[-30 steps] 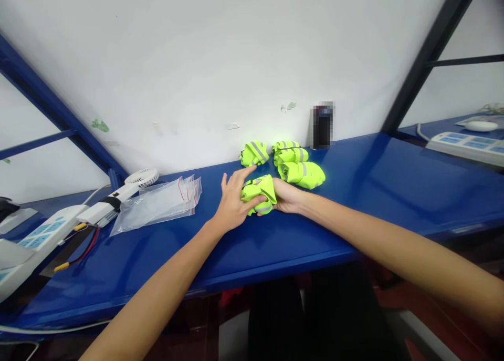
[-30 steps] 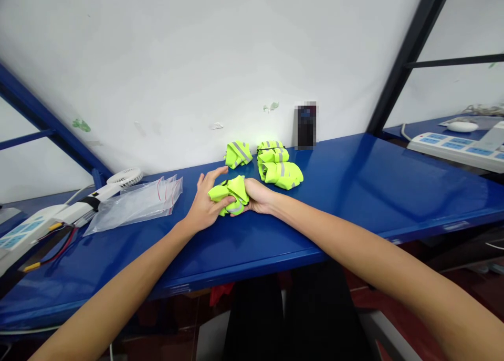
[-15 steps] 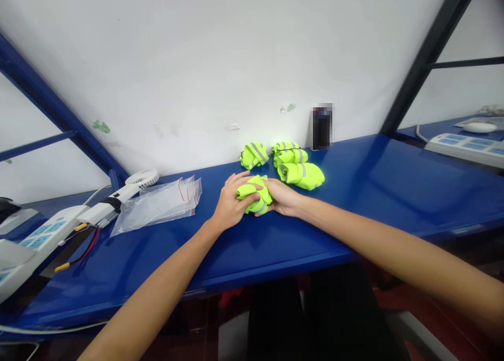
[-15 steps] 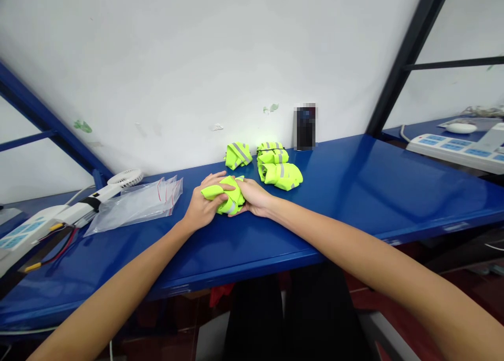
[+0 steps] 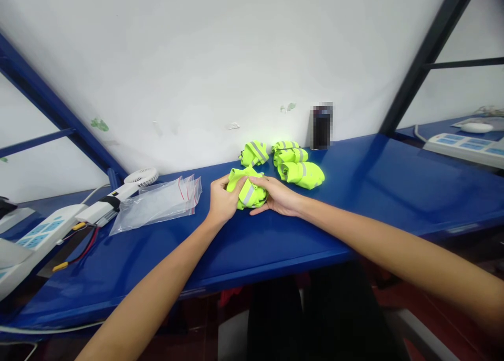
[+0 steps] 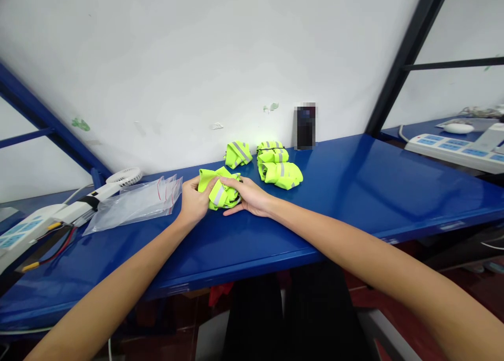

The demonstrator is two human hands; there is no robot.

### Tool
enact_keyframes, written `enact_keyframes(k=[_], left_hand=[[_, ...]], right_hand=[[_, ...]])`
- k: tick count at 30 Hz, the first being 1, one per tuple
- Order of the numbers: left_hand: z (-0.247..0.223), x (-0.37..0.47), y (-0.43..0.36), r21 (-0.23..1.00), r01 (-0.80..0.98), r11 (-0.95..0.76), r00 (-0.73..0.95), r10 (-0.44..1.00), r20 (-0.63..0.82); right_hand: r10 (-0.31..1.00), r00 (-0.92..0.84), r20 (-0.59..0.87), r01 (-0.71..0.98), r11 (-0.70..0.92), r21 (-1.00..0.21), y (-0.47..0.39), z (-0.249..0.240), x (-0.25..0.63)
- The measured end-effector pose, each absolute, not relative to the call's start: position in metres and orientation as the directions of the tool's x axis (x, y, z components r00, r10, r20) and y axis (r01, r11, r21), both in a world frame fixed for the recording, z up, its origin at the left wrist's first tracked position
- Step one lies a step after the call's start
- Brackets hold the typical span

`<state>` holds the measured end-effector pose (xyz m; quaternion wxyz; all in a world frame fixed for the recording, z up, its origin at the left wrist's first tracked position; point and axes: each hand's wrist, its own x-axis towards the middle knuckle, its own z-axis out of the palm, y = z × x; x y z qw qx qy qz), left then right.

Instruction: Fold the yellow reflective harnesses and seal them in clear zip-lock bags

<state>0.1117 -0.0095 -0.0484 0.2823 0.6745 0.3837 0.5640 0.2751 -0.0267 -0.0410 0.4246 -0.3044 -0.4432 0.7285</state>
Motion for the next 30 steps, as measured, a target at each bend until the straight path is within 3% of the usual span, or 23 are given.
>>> enact_keyframes(k=[5,11,18,21,25,30], left_hand=[[-0.049,0.112,-0.008,0.785,0.118,-0.608,0.09,0.794,0.601],[-0.059,0.116,-0.009,0.898,0.054,-0.437,0.254,0.876,0.411],[-0.053,0.119,-0.014,0.848,0.157,-0.507,0.136,0.861,0.49],[-0.051,0.118,-0.01,0.863,0.088,-0.497,0.131,0.865,0.485],[-0.051,0.113,-0.002,0.927,0.025,-0.375,0.192,0.912,0.364],[-0.042,0.103,0.001,0.984,0.069,-0.166,0.413,0.902,0.123]], right_hand=[[0.923,-0.382,-0.039,-0.356,-0.186,-0.916,-0.028,-0.044,0.271],[0.981,-0.195,0.022,-0.253,-0.029,-0.967,-0.022,-0.056,0.268],[0.976,-0.189,0.106,-0.26,0.054,-0.964,-0.027,-0.053,0.264],[0.968,-0.159,0.195,-0.303,0.14,-0.943,-0.026,-0.052,0.266],[0.963,-0.115,0.243,-0.224,0.213,-0.951,-0.023,-0.056,0.27],[0.955,-0.121,0.269,-0.161,0.249,-0.955,-0.023,-0.058,0.271]])
